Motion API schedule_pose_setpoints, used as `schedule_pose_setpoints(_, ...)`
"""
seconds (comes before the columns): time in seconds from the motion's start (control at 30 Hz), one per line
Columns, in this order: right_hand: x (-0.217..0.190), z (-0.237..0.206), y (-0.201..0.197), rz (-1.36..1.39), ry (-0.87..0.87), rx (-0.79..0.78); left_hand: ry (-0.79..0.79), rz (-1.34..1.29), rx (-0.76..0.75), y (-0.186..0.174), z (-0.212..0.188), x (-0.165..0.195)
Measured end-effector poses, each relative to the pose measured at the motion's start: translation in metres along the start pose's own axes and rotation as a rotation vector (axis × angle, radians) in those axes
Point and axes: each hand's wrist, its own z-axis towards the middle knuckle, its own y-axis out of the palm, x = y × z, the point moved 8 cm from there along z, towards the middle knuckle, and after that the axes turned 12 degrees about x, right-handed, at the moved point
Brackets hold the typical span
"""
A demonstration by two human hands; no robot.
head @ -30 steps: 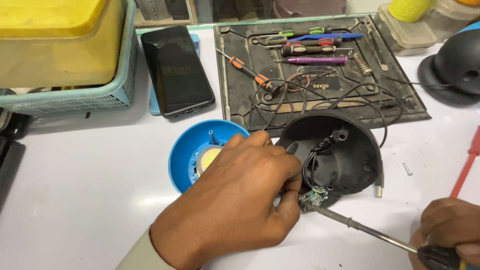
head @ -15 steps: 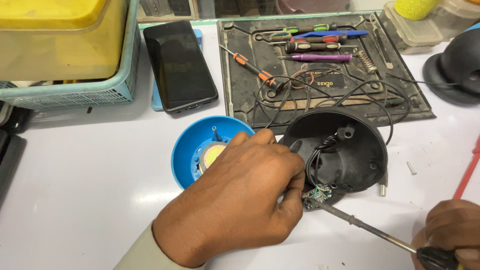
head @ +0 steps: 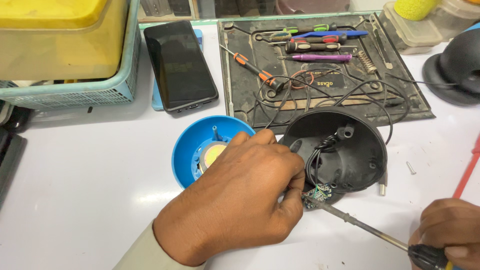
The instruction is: The person uses a soldering iron to work on a small circuit board inside a black plastic housing, then sets the tool down and reassembles the housing with a blue cover. The person handles wires and aligns the two halves of the device before closing it.
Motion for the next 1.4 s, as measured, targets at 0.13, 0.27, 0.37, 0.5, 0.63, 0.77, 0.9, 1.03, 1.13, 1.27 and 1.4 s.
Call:
schedule_pose_setpoints(0.13, -0.004, 0.004, -0.005, 0.041, -0.004, 0.069, 0.017, 0.014, 0.024, -0.001, 0.000, 0.001)
schedule_pose_setpoints(0.27, -0.007, 0.010, -0.001, 0.043, -0.039, 0.027, 0.027, 0.016, 0.034, -0.002, 0.000, 0.002)
schedule_pose_setpoints(0.37, -0.013, 0.013, -0.001, 0.022, -0.115, 0.049, 0.026, 0.015, 0.027, -0.001, 0.000, 0.002)
schedule_pose_setpoints(0.5, -0.007, 0.010, -0.002, 0.029, -0.068, 0.053, 0.034, 0.023, 0.033, -0.001, 0.000, 0.002)
schedule_pose_setpoints(0.63, 0.004, 0.000, 0.000, 0.004, 0.004, -0.064, 0.023, 0.012, 0.019, 0.000, 0.000, 0.001)
schedule_pose_setpoints(0.77, 0.009, -0.008, -0.005, 0.047, 0.013, 0.023, 0.029, 0.021, 0.029, -0.002, 0.000, 0.002)
schedule_pose_setpoints(0.9, 0.009, -0.011, -0.004, 0.062, 0.002, 0.009, 0.031, 0.020, 0.027, -0.001, 0.000, 0.002)
schedule_pose_setpoints(1.03, 0.009, -0.008, 0.001, 0.009, 0.020, -0.053, 0.025, 0.029, 0.015, 0.000, 0.000, 0.001)
schedule_pose_setpoints(1.13, -0.003, -0.003, -0.002, 0.032, -0.091, 0.018, 0.040, 0.027, 0.034, -0.001, 0.000, 0.002)
schedule_pose_setpoints(1.27, -0.001, 0.002, -0.001, 0.048, -0.012, 0.018, 0.039, 0.031, 0.028, 0.000, 0.000, 0.002)
schedule_pose_setpoints(1.4, -0.001, 0.000, -0.003, 0.093, -0.020, 0.034, 0.034, 0.022, 0.030, -0.001, 0.000, 0.002)
